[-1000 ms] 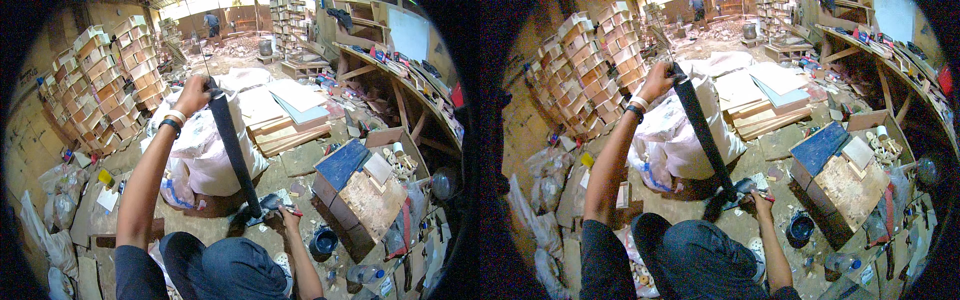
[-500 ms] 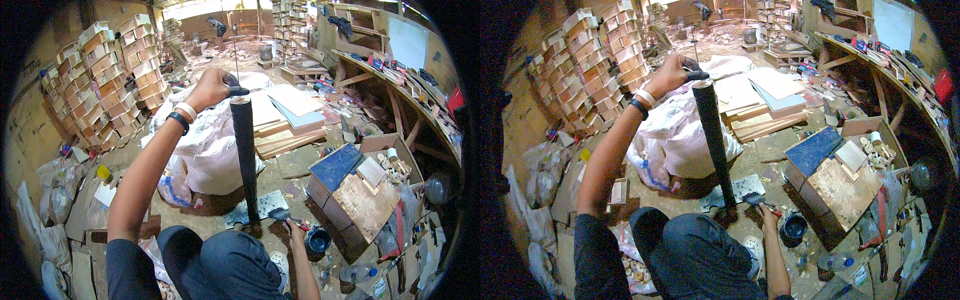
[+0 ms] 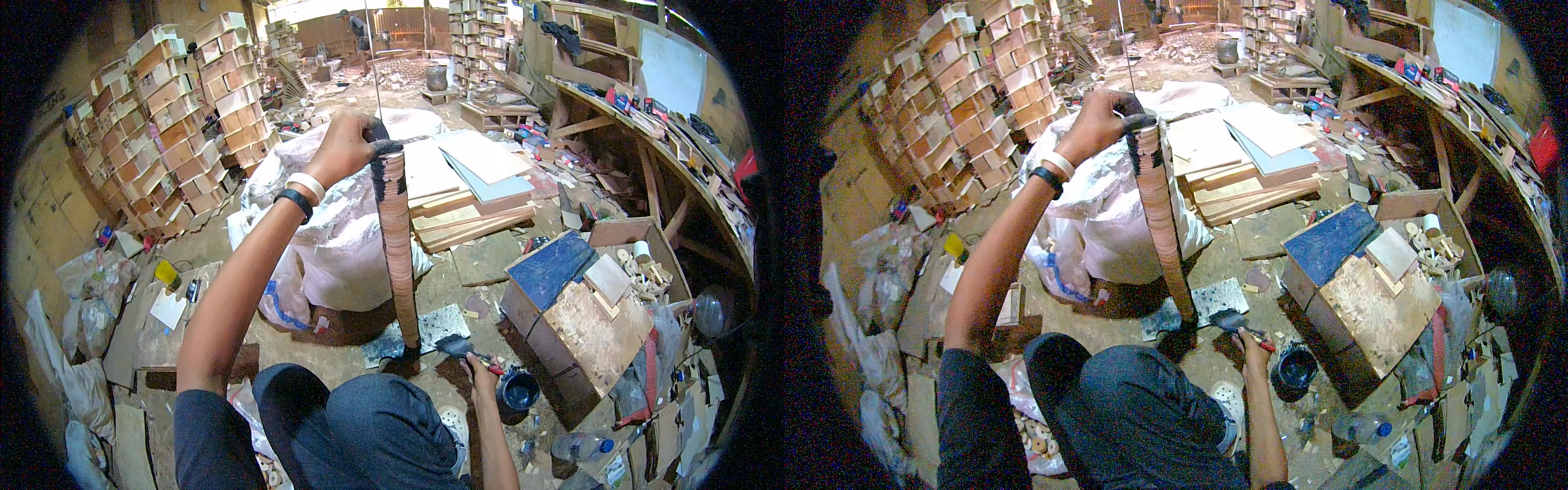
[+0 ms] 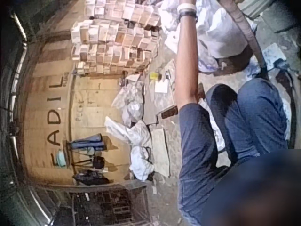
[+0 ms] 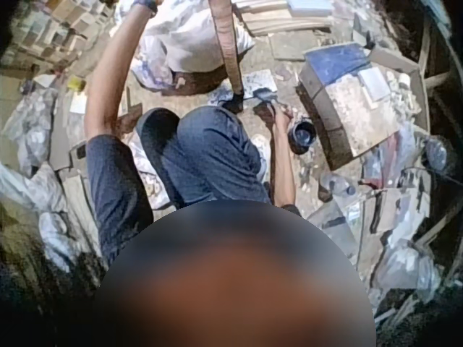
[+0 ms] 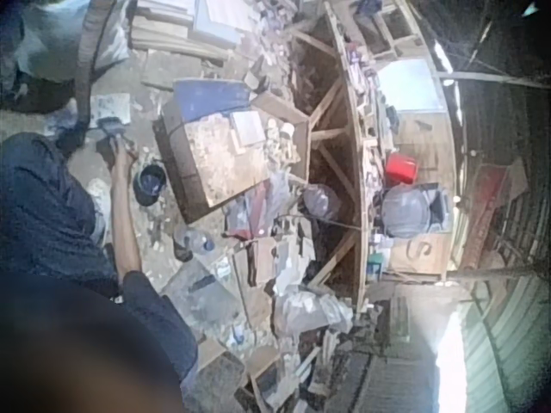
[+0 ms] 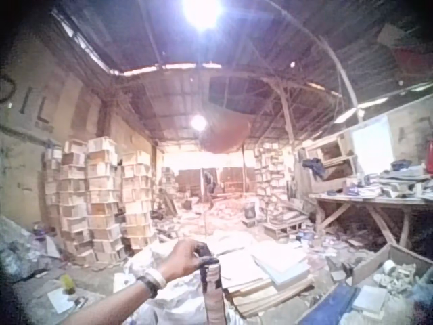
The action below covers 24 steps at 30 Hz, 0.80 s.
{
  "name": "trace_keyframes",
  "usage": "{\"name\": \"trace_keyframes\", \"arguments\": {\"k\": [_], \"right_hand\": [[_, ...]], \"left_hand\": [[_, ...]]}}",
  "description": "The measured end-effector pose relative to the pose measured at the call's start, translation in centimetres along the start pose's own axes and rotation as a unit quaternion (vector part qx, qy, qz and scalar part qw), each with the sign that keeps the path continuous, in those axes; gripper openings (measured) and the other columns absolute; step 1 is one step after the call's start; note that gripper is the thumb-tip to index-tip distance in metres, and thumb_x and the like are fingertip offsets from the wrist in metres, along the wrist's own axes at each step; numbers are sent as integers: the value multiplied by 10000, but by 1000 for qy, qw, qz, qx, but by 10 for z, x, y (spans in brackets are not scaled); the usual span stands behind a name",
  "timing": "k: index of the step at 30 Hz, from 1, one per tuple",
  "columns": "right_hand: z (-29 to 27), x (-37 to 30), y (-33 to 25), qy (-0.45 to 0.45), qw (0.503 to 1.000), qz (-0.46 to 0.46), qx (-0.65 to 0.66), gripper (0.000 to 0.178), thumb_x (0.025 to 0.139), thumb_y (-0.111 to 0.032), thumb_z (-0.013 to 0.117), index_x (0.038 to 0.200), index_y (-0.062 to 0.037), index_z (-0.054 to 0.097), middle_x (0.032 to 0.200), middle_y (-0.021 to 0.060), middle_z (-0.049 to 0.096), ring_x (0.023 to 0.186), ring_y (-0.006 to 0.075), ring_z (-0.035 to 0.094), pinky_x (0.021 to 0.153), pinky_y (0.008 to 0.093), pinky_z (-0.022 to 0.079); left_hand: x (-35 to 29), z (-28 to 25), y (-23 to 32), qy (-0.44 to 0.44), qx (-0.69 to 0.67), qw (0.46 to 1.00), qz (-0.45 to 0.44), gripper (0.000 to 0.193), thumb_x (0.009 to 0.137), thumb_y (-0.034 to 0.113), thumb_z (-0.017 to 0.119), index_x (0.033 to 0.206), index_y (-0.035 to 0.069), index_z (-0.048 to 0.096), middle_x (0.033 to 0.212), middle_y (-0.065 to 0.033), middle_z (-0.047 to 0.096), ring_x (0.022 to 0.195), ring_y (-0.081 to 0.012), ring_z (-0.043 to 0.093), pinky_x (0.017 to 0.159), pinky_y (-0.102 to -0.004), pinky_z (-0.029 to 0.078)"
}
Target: The person paints a cylindrical wooden object black using a paintbrush and a small paint can. They repeatedly dip the brush into the paint and apply it to the object while seated on the floor.
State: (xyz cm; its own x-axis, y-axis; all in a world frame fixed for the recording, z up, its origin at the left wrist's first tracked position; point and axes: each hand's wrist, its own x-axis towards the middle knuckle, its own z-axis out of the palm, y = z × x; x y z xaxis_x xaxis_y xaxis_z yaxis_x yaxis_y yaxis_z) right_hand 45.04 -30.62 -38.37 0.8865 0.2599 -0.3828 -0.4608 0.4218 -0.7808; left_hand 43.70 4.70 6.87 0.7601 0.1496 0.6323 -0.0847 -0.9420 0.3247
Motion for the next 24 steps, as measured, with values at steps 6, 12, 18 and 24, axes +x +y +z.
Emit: {"name": "trace_keyframes", "arguments": {"k": [6, 12, 18, 24], "right_hand": [[62, 1, -57, -11, 994, -102, 47, 290, 880, 16, 736, 1073, -32, 524, 1079, 130, 657, 912, 226, 704, 804, 371, 635], [183, -40, -173, -224, 929, -293, 34, 256, 889, -54, 769, 1051, -10, 576, 957, 105, 684, 789, 166, 693, 746, 304, 618], [271, -56, -242, -195, 875, -434, -89, 248, 877, -115, 799, 865, -43, 561, 813, 45, 666, 713, 84, 620, 626, 257, 516], [261, -59, -248, -149, 773, -586, -191, 264, 851, -158, 819, 831, -46, 581, 794, 52, 666, 689, 103, 625, 611, 266, 514]], "left_hand": [[-3, 3, -6, 3, 61, 998, 12, 244, 879, 217, 765, 884, -26, 747, 767, -145, 727, 683, -178, 664, 672, -354, 525], [2, 10, -5, 20, 62, 997, 33, 234, 868, 206, 779, 869, -24, 737, 732, -160, 696, 636, -178, 624, 631, -349, 505], [3, 12, 1, 29, 19, 999, 35, 158, 785, 75, 741, 858, -63, 715, 687, -265, 604, 559, -316, 557, 577, -394, 458], [4, 20, 4, 33, 25, 997, 72, 111, 750, 19, 685, 807, -74, 661, 656, -247, 563, 544, -312, 514, 561, -389, 431]]}}
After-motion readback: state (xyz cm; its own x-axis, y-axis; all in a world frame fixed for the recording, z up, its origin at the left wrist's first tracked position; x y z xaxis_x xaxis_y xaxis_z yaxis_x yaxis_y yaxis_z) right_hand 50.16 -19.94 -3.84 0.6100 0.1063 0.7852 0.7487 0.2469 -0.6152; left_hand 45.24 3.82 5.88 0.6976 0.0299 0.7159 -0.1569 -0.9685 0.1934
